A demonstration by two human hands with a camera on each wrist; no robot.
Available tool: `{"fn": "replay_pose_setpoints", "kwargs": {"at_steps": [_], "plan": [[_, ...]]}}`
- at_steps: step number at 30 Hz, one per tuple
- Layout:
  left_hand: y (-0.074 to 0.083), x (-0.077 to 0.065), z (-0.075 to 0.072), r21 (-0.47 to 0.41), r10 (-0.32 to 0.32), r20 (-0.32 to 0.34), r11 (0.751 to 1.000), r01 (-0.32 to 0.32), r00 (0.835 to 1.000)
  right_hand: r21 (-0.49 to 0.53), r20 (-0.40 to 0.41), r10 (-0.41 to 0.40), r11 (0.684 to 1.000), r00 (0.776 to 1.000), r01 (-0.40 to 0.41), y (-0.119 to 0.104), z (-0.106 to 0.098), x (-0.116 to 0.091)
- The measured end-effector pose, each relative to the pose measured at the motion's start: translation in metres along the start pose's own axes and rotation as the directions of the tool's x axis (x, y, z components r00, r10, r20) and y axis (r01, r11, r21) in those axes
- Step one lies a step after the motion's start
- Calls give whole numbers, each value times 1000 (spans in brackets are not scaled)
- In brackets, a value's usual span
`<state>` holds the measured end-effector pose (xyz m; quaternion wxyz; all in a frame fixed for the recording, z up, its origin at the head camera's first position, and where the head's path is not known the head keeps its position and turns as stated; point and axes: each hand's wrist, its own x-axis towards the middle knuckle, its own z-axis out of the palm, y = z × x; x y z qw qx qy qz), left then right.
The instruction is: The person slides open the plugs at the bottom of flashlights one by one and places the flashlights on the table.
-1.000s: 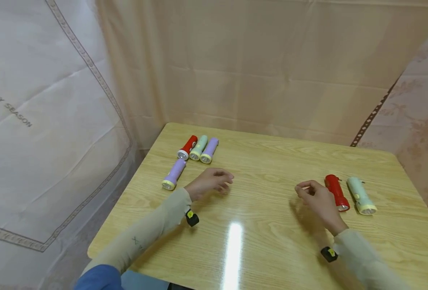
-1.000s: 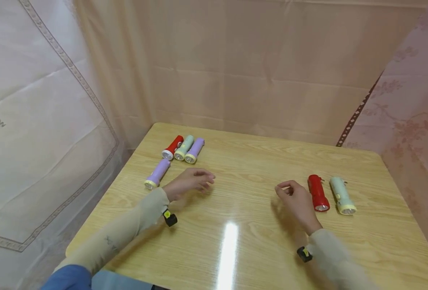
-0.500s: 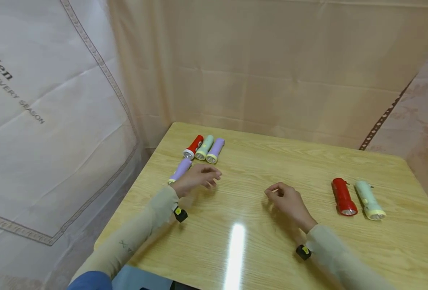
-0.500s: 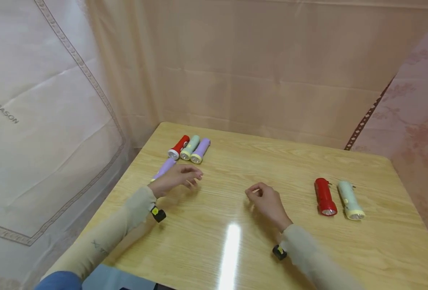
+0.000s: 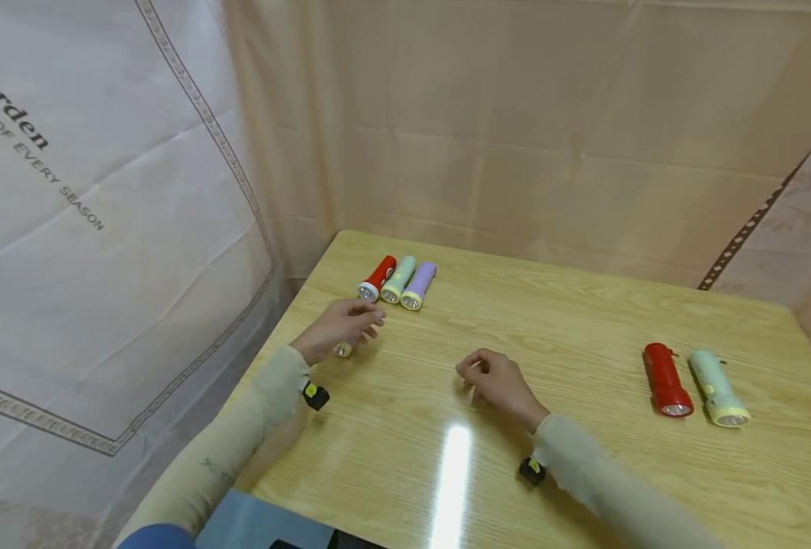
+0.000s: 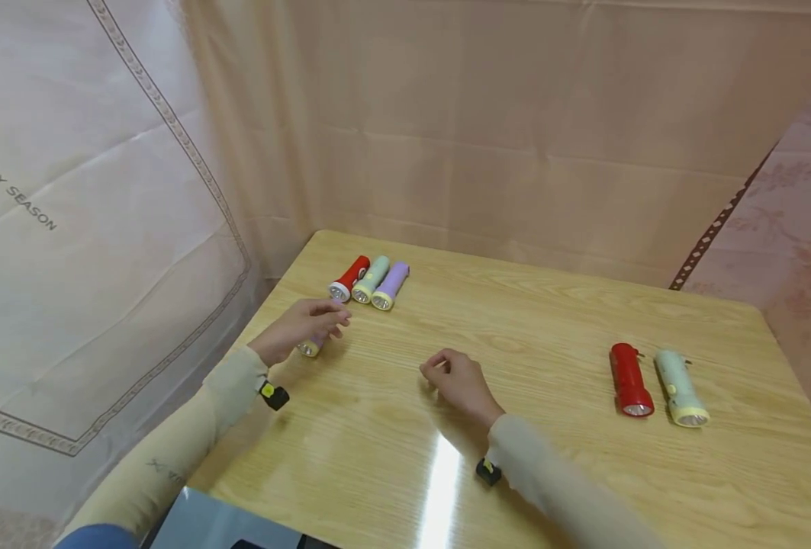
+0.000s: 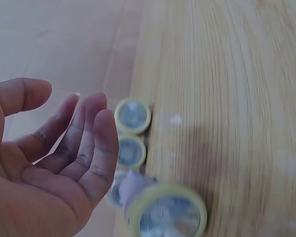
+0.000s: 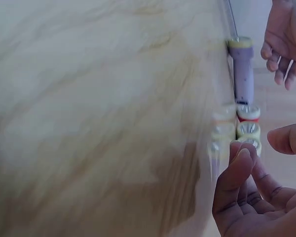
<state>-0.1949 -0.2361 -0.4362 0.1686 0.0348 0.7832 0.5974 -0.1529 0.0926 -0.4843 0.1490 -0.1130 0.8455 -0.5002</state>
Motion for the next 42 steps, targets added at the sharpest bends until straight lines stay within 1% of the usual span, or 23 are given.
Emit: {"fn": "replay_pose_setpoints", "kwargs": {"at_steps": [3,5,8,11,15,21,26,31,33,38,42], "plan": [[-3,-3,-10,3,-6,-33,1000,6,999,0,3,-4,1000,1000,4,-5,10,6],[-5,-4,-17,21,-8,-65,1000,10,998,9,3,-1,1000,1000,1,-10,17,10],[-8,-5,-27,51,5,-114,999,1,994,34,8,4,999,1000,-5,-15,25,15],[-12,-4,-35,73,21,-149,997,-10,989,74,19,13,997,1000,-14,-18,33,20],[-19,-3,-41,69,24,-157,998,-13,987,112,37,19,993,999,-23,-19,45,26],[-30,2,-50,71,-4,-193,997,18,981,128,64,23,991,998,-31,-25,60,35],[-36,4,-56,69,-13,-187,997,27,982,118,63,15,993,998,-22,-34,72,43],[-41,5,-60,77,-73,-189,993,89,979,116,77,16,993,997,-25,-44,87,52],[-43,5,-60,92,-86,-186,990,104,979,113,75,12,993,997,-20,-48,93,56],[-42,6,-60,138,-102,-160,983,125,982,88,66,15,996,998,-21,-62,108,68],[-41,6,-58,157,-117,-133,978,138,984,50,73,26,998,997,-30,-70,121,79]]}}
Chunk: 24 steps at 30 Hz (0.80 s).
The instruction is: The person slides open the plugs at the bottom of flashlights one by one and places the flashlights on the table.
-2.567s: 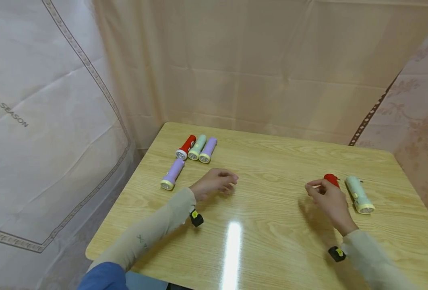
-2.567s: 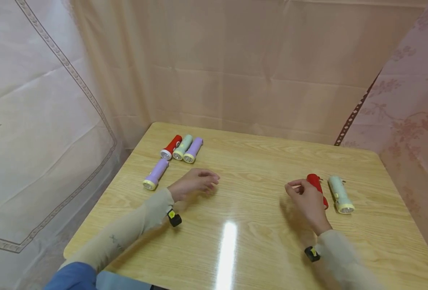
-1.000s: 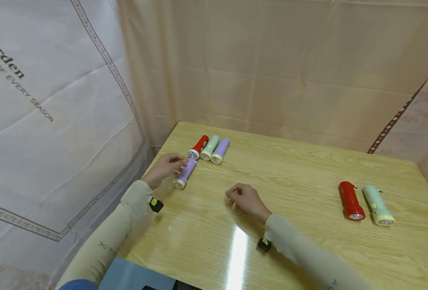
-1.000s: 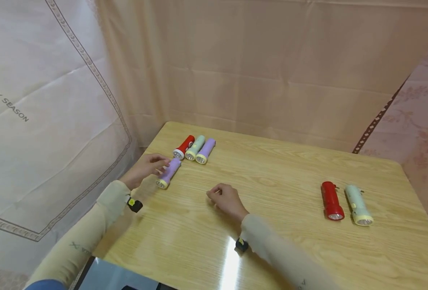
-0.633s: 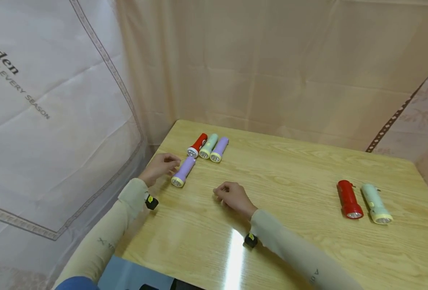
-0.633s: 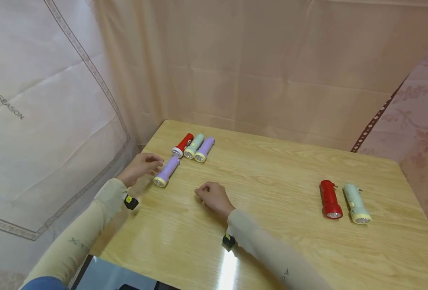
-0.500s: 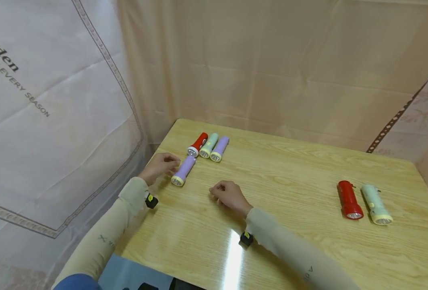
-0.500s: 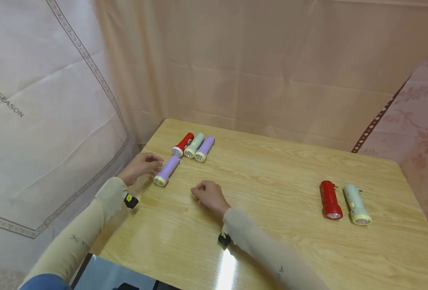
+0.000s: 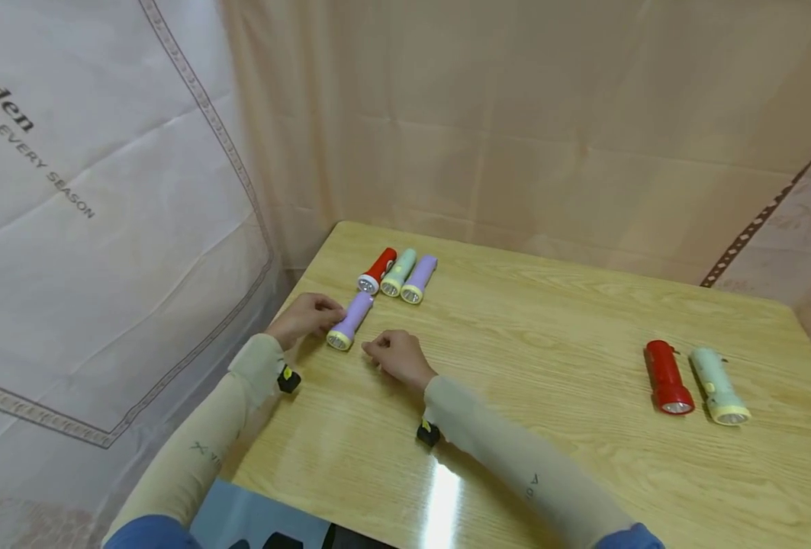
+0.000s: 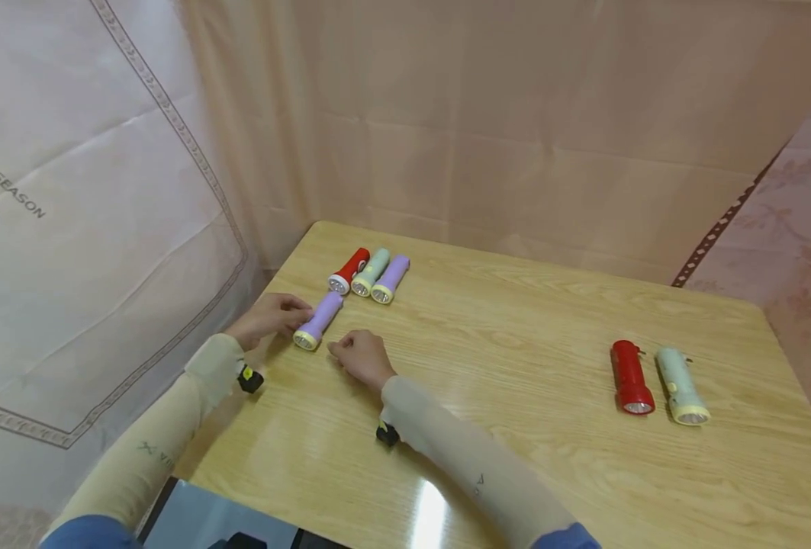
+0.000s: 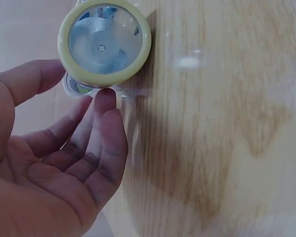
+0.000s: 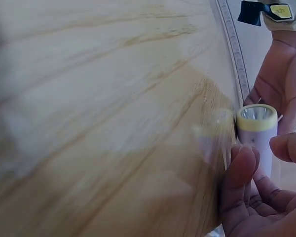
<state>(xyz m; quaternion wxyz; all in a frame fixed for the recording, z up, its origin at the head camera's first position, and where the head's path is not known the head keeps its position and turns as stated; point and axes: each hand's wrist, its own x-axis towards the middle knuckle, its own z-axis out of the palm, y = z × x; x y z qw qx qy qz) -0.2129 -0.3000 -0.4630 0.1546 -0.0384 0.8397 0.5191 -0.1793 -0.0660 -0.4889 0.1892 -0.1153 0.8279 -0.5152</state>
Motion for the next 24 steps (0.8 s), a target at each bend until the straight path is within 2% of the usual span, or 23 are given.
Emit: {"fn": "replay_pose_setpoints", "kwargs": {"at_steps": [8,12,20,24], "plan": [[-3,6,3,53,-16,15,998,15,1000,-14,-10,38,999,999,-38,-12,12,13],[-3,7,2,67,-21,37,998,18,999,-13,-9,23,1000,1000,-23,-14,15,19],[-1,5,2,50,-7,86,999,2,996,3,-16,23,1000,1000,-23,-14,17,23],[-2,6,3,21,-17,97,1000,15,995,18,-18,36,999,999,-36,-14,18,23]]}}
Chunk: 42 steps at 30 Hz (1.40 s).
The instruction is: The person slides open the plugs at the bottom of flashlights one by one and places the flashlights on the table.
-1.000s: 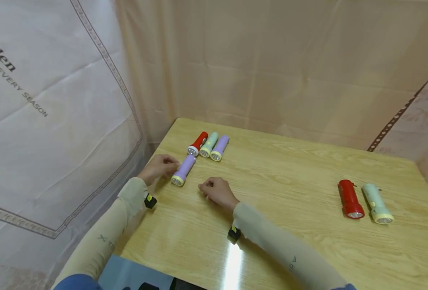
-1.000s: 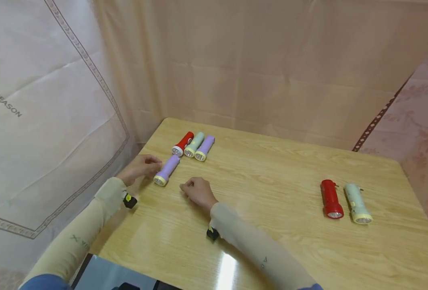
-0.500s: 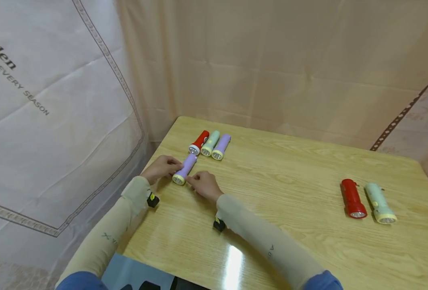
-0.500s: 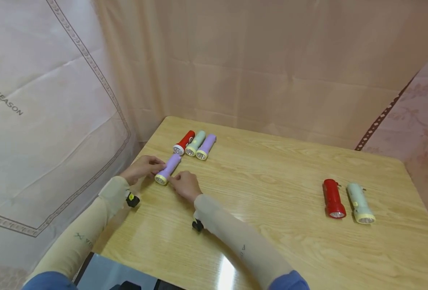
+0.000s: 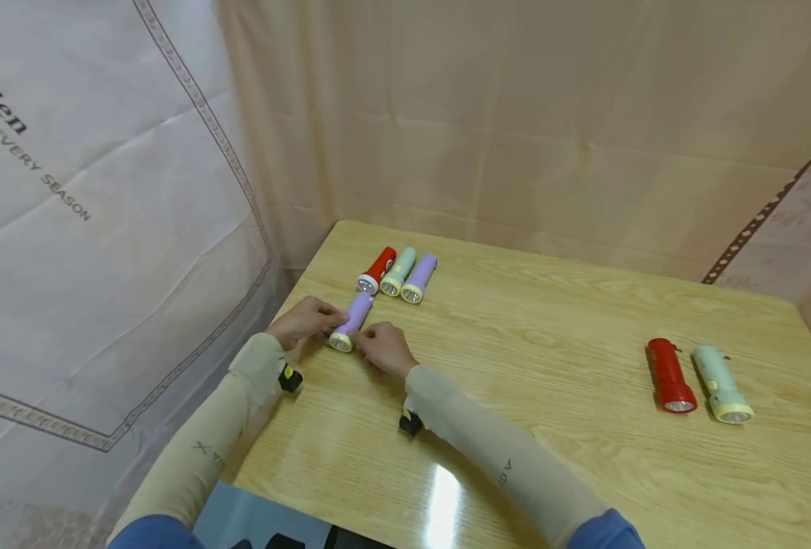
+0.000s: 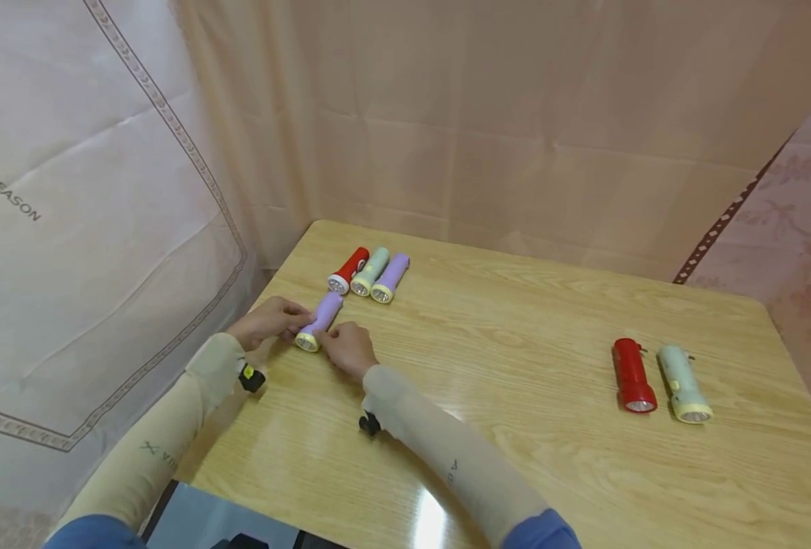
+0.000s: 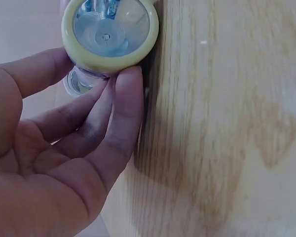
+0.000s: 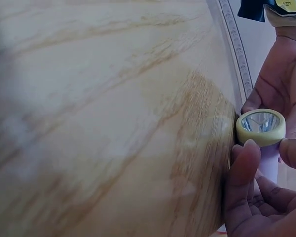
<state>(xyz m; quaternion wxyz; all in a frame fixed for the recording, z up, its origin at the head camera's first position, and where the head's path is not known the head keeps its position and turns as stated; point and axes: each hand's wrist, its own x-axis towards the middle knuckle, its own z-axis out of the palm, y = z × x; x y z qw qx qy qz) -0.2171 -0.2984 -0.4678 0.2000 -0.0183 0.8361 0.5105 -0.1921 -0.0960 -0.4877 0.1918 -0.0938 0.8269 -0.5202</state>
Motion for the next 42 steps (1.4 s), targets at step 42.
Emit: {"fn": "replay_pose_setpoints", "kwargs": {"at_steps": [42], "plan": [[0,-11,0,-120,-14,110,992,27,994,176,37,18,984,999,-24,2,1,-5]]}}
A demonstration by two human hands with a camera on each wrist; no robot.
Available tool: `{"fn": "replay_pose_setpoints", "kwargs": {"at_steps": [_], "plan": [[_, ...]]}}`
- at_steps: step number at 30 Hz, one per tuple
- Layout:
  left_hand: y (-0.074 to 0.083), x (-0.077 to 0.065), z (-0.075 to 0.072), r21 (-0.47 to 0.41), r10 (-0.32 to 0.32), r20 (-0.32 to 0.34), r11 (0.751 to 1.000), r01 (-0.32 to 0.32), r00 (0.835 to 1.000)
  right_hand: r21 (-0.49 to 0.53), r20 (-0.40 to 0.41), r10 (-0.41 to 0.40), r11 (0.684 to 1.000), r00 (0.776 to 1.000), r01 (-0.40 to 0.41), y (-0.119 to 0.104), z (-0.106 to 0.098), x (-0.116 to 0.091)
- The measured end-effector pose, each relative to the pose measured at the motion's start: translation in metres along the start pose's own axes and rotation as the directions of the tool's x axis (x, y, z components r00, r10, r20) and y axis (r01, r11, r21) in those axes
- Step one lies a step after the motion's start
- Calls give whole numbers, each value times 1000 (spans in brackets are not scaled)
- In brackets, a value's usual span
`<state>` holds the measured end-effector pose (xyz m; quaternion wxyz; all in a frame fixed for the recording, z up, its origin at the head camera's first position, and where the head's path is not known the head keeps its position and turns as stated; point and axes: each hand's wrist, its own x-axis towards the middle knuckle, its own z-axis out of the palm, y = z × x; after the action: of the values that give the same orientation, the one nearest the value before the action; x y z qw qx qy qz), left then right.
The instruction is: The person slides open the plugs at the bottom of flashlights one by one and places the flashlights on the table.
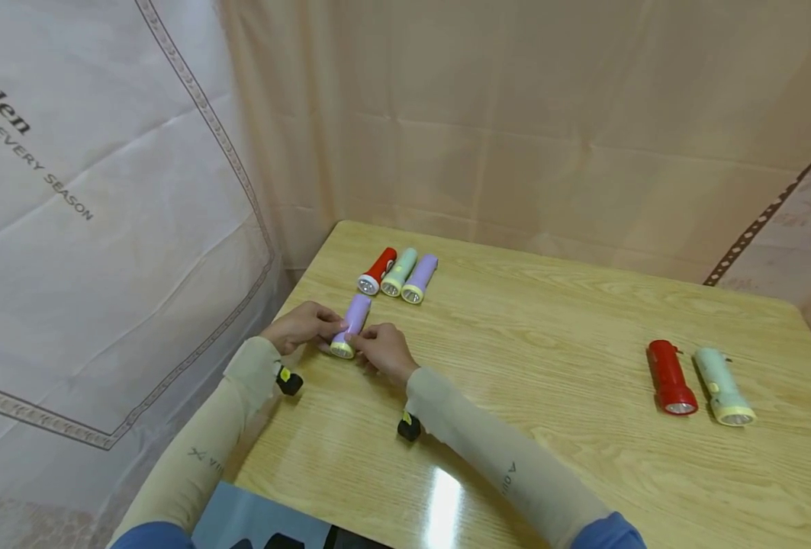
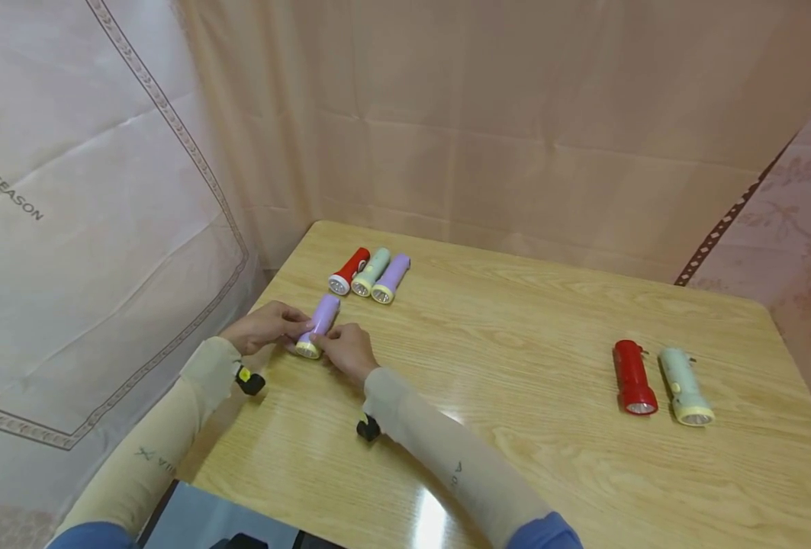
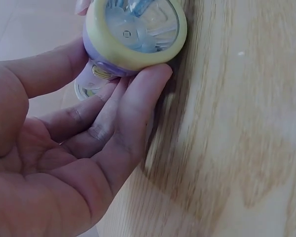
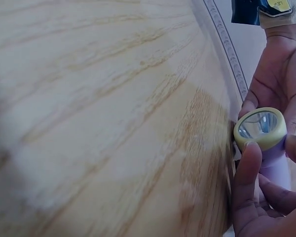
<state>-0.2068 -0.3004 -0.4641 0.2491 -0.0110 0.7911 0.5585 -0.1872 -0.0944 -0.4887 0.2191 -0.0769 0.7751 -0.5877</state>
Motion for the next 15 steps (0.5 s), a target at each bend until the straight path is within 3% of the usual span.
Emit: {"fn": "replay_pose_setpoints", "kwargs": {"at_steps": [15], "plan": [[2,3,17,-6,19,17,1000,-19,1000,48,11,31,998,999,-32,-2,-17,-19]]}}
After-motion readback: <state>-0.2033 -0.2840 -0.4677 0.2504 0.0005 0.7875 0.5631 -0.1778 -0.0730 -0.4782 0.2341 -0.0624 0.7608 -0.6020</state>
